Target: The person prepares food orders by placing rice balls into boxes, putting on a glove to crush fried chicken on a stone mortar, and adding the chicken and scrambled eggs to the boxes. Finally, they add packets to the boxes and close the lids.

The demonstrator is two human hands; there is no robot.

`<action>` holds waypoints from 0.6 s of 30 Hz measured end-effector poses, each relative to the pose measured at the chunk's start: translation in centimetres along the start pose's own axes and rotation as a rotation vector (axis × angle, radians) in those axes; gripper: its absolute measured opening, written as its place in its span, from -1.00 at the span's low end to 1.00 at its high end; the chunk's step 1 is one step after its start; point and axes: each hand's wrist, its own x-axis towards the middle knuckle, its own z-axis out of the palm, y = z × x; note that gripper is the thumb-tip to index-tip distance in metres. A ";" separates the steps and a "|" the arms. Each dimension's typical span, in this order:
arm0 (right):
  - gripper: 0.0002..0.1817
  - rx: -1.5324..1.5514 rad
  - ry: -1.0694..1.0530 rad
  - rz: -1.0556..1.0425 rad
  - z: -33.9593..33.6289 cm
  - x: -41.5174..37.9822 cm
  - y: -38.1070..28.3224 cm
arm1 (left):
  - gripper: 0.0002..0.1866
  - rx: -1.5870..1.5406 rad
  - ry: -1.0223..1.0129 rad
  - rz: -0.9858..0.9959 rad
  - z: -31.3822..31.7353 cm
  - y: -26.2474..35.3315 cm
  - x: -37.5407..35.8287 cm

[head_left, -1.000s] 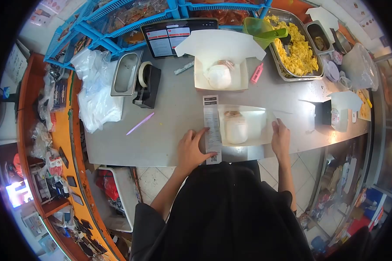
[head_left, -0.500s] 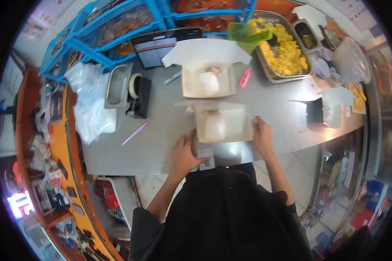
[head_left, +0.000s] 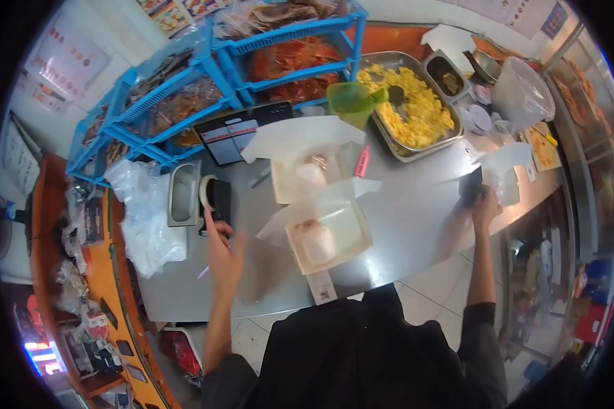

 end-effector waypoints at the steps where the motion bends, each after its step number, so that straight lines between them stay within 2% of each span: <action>1: -0.68 0.019 0.000 -0.005 0.2 -0.4 -0.6 | -0.26 0.006 0.071 0.051 -0.9 1.2 3.2; 3: -0.74 0.371 -0.129 -0.195 0.1 -1.7 -1.2 | -0.56 0.235 0.255 0.381 -1.6 2.9 9.8; 4: -0.73 0.310 -0.226 -0.153 -1.6 -3.1 -3.6 | -0.66 0.264 0.259 0.364 -1.5 3.4 13.2; 6: -0.72 0.376 -0.146 -0.200 -2.5 -6.9 -6.7 | -0.64 0.479 0.448 0.522 -0.3 2.0 21.0; 8: -0.71 0.464 -0.191 -0.215 -3.5 -10.1 -9.7 | -0.65 0.670 0.664 0.385 2.6 -0.6 28.5; 9: -0.70 0.491 -0.212 -0.225 -4.1 -11.7 -11.4 | -0.65 0.661 0.656 0.390 2.6 -0.4 29.6; 11: -0.67 0.517 -0.221 -0.280 -4.7 -14.5 -13.6 | -0.63 0.640 0.465 0.294 2.8 0.6 31.0; 12: -0.64 0.517 -0.209 -0.325 -4.5 -15.5 -14.3 | -0.63 0.619 0.458 0.303 2.9 0.3 31.5; 15: -0.65 0.697 -0.454 -0.160 -6.8 -16.8 -16.5 | -0.76 0.091 0.549 0.460 3.7 -0.8 30.5; 16: -0.66 0.726 -0.450 -0.087 -8.5 -16.5 -17.6 | -0.81 -0.122 0.600 0.523 3.3 -0.3 29.2; 18: -0.69 0.711 -0.230 -0.244 -11.9 -14.6 -18.4 | -0.91 -0.665 0.528 0.569 1.4 4.8 22.0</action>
